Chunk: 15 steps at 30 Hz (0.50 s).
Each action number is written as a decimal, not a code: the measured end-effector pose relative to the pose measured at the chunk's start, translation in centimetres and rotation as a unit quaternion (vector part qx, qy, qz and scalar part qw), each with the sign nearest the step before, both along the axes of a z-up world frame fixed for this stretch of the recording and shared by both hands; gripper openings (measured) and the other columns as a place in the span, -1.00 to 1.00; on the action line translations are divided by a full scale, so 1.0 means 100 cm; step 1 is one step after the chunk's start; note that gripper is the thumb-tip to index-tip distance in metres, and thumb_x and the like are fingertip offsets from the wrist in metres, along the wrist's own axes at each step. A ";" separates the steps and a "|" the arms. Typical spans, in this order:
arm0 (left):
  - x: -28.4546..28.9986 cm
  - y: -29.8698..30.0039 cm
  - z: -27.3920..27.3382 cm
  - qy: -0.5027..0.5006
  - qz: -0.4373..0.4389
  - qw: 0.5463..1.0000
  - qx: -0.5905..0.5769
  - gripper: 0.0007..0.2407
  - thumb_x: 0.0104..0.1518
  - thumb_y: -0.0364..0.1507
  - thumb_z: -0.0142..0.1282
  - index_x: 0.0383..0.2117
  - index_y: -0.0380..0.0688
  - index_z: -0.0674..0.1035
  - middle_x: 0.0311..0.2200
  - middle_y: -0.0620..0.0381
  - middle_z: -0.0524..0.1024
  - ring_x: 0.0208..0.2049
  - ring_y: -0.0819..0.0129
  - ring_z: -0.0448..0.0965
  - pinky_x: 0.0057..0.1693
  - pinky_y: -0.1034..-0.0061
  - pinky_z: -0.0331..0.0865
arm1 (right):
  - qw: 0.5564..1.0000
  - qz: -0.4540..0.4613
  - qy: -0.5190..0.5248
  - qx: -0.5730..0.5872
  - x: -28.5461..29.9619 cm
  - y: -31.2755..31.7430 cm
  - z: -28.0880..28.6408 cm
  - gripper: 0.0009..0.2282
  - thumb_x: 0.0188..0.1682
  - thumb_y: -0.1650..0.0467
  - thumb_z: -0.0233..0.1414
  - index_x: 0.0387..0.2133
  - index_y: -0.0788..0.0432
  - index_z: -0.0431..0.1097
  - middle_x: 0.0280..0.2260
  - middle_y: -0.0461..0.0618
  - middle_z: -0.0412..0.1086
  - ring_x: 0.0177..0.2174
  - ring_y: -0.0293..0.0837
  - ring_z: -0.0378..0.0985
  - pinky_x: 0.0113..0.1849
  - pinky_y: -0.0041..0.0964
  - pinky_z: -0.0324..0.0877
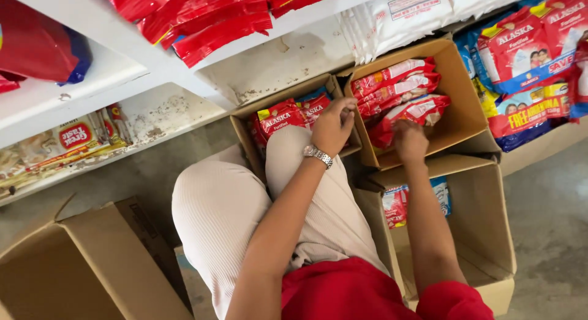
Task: Stocking various milk powder and snack packets on grocery store shelves from cardboard boxes while kneeling or sitting on the floor.
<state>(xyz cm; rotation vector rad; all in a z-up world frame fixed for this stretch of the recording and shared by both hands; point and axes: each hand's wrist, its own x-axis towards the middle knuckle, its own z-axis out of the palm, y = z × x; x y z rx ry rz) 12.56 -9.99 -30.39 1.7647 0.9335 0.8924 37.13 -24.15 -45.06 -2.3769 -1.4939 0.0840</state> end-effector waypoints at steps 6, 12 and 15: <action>0.001 -0.001 -0.020 0.047 -0.043 0.998 0.015 -0.69 0.07 -0.53 0.21 -0.02 -0.04 0.54 -0.08 0.09 0.62 -0.13 0.23 0.66 0.00 0.37 0.54 | 0.975 0.004 0.060 0.212 0.050 -0.029 0.063 -0.82 -0.06 0.64 0.12 -0.24 0.21 0.49 0.00 0.15 0.52 -0.01 0.10 0.55 0.00 -0.14 0.45; 0.002 -0.003 -0.002 0.158 -0.147 0.975 0.051 -0.40 -0.16 -0.43 0.38 0.14 -0.03 0.44 0.11 -0.08 0.46 0.09 -0.08 0.47 0.14 0.21 0.41 | 0.842 0.030 0.386 0.376 0.022 -0.017 0.143 -0.85 0.03 0.69 0.06 -0.32 0.24 0.32 -0.02 0.11 0.52 0.02 -0.17 0.55 0.09 -0.30 0.42; 0.005 -0.007 -0.015 0.155 -0.161 0.973 0.063 -0.33 -0.21 -0.38 0.42 0.17 -0.04 0.39 0.15 -0.13 0.41 0.14 -0.12 0.42 0.18 0.18 0.36 | 0.855 -0.016 0.369 0.364 0.042 -0.009 0.095 -0.82 0.01 0.65 0.13 -0.36 0.21 0.28 -0.22 -0.04 0.50 -0.17 -0.31 0.50 -0.11 -0.41 0.40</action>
